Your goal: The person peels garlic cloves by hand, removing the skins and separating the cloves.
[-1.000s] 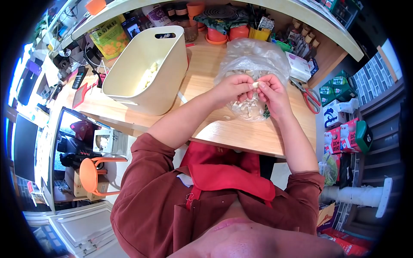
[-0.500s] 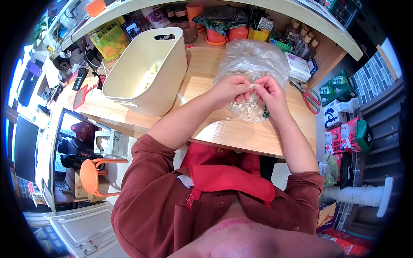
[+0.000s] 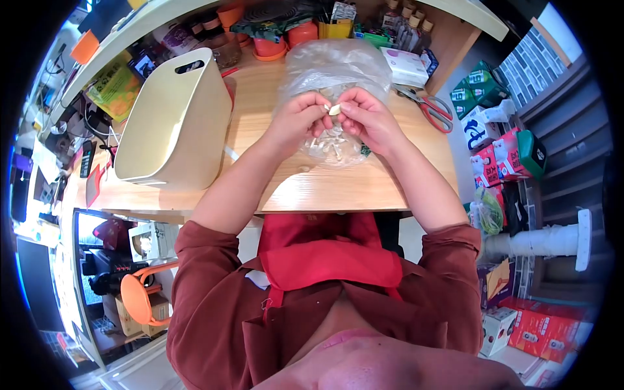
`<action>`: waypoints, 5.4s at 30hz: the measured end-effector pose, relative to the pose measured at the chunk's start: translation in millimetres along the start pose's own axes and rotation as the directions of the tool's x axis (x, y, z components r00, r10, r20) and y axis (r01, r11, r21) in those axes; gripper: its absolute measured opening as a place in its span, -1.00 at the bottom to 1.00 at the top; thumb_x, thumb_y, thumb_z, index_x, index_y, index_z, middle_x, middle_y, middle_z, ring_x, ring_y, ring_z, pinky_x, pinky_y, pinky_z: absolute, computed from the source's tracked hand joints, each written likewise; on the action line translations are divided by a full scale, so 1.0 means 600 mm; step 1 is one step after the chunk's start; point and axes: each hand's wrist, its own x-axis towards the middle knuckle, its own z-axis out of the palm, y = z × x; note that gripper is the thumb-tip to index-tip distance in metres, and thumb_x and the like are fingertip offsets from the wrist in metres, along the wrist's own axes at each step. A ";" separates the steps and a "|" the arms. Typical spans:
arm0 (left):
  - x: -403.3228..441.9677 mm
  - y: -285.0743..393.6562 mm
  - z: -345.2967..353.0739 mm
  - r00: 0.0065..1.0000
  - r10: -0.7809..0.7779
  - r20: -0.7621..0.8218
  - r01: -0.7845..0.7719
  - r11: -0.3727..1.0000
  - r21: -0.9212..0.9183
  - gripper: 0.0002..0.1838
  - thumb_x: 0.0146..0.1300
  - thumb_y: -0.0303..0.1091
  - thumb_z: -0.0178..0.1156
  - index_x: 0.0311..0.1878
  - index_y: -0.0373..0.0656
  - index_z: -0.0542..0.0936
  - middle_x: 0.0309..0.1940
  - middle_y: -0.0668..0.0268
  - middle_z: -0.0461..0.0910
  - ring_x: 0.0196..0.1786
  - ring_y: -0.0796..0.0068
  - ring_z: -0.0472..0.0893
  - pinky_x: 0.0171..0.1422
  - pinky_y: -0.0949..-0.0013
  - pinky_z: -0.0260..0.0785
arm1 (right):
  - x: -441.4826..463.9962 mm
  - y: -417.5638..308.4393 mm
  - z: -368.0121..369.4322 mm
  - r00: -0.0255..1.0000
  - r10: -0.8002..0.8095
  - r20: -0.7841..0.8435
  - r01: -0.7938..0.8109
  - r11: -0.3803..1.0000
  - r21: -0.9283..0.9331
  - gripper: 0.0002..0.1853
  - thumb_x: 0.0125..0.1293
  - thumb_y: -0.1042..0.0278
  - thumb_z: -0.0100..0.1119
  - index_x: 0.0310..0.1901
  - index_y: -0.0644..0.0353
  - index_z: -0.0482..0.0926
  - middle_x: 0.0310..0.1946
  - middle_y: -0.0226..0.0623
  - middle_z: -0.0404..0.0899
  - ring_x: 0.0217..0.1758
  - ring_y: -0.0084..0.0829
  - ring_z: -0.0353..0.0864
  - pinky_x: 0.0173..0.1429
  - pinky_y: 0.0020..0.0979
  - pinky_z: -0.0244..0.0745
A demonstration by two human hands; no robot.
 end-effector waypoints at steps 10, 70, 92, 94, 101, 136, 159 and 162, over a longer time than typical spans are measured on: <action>-0.007 0.008 0.002 0.995 0.093 -0.018 -0.090 0.989 0.113 -0.88 0.19 -0.38 0.14 -0.24 -0.19 0.53 -0.49 0.41 0.54 -0.55 0.74 0.39 -0.51 0.67 0.17 | 0.001 -0.002 -0.001 0.999 0.003 0.034 -0.004 0.999 0.031 -0.88 0.30 0.41 0.02 -0.17 0.19 0.43 -0.38 -0.44 0.50 -0.42 -0.71 0.44 -0.38 -0.69 0.36; -0.010 -0.003 0.017 0.918 0.388 -0.082 -0.215 0.662 0.718 -0.88 0.07 -0.50 0.23 -0.31 -0.33 0.60 -0.53 0.38 0.58 -0.52 0.74 0.50 -0.45 0.64 0.35 | 0.008 0.020 -0.009 0.989 0.112 -0.101 -0.104 0.991 0.082 -0.89 0.25 0.39 0.11 -0.22 0.17 0.47 -0.41 -0.45 0.51 -0.44 -0.68 0.46 -0.31 -0.69 0.43; -0.009 -0.001 0.016 0.937 0.335 -0.096 -0.186 0.713 0.676 -0.87 0.10 -0.49 0.21 -0.30 -0.34 0.58 -0.52 0.37 0.57 -0.53 0.72 0.50 -0.46 0.63 0.35 | 0.008 0.017 -0.003 0.989 0.086 -0.117 -0.081 0.996 0.047 -0.90 0.24 0.41 0.12 -0.22 0.17 0.47 -0.43 -0.44 0.51 -0.45 -0.68 0.46 -0.32 -0.69 0.43; -0.008 -0.001 0.014 0.943 0.311 -0.118 -0.163 0.741 0.651 -0.86 0.06 -0.44 0.24 -0.33 -0.32 0.60 -0.51 0.33 0.59 -0.50 0.69 0.52 -0.42 0.59 0.38 | 0.008 0.017 -0.005 0.990 0.091 -0.109 -0.085 0.995 0.053 -0.90 0.23 0.41 0.12 -0.22 0.16 0.47 -0.42 -0.44 0.51 -0.45 -0.68 0.47 -0.32 -0.69 0.44; -0.009 0.005 0.014 0.963 0.242 -0.115 -0.127 0.791 0.598 -0.86 0.08 -0.43 0.24 -0.31 -0.30 0.61 -0.51 0.33 0.59 -0.53 0.67 0.51 -0.46 0.57 0.37 | 0.008 0.016 -0.005 0.989 0.100 -0.106 -0.093 0.993 0.068 -0.90 0.23 0.41 0.12 -0.23 0.16 0.47 -0.41 -0.45 0.52 -0.43 -0.69 0.49 -0.31 -0.70 0.46; -0.005 -0.008 0.011 0.917 0.390 -0.089 -0.208 0.656 0.725 -0.89 0.08 -0.50 0.20 -0.31 -0.31 0.59 -0.52 0.35 0.59 -0.53 0.70 0.53 -0.46 0.62 0.38 | 0.009 0.018 -0.004 0.991 0.050 -0.124 -0.048 0.999 0.015 -0.86 0.25 0.42 0.10 -0.18 0.20 0.44 -0.37 -0.39 0.52 -0.40 -0.65 0.52 -0.28 -0.68 0.48; -0.007 -0.011 0.014 0.794 0.608 0.005 -0.255 0.326 0.910 -0.93 -0.02 -0.49 0.20 -0.44 -0.27 0.55 -0.60 0.28 0.52 -0.60 0.60 0.48 -0.52 0.52 0.33 | 0.011 0.026 0.004 0.988 -0.038 -0.152 0.016 0.989 -0.146 -0.81 0.23 0.48 0.10 -0.14 0.29 0.44 -0.28 -0.31 0.51 -0.28 -0.54 0.55 -0.16 -0.56 0.51; -0.005 -0.012 0.011 0.816 0.575 -0.047 -0.232 0.400 0.887 -0.93 0.00 -0.49 0.18 -0.42 -0.28 0.54 -0.60 0.32 0.51 -0.58 0.65 0.47 -0.51 0.55 0.32 | 0.010 0.022 0.006 0.989 -0.023 -0.148 0.003 0.991 -0.136 -0.82 0.23 0.48 0.09 -0.14 0.28 0.44 -0.29 -0.32 0.50 -0.28 -0.54 0.55 -0.17 -0.57 0.51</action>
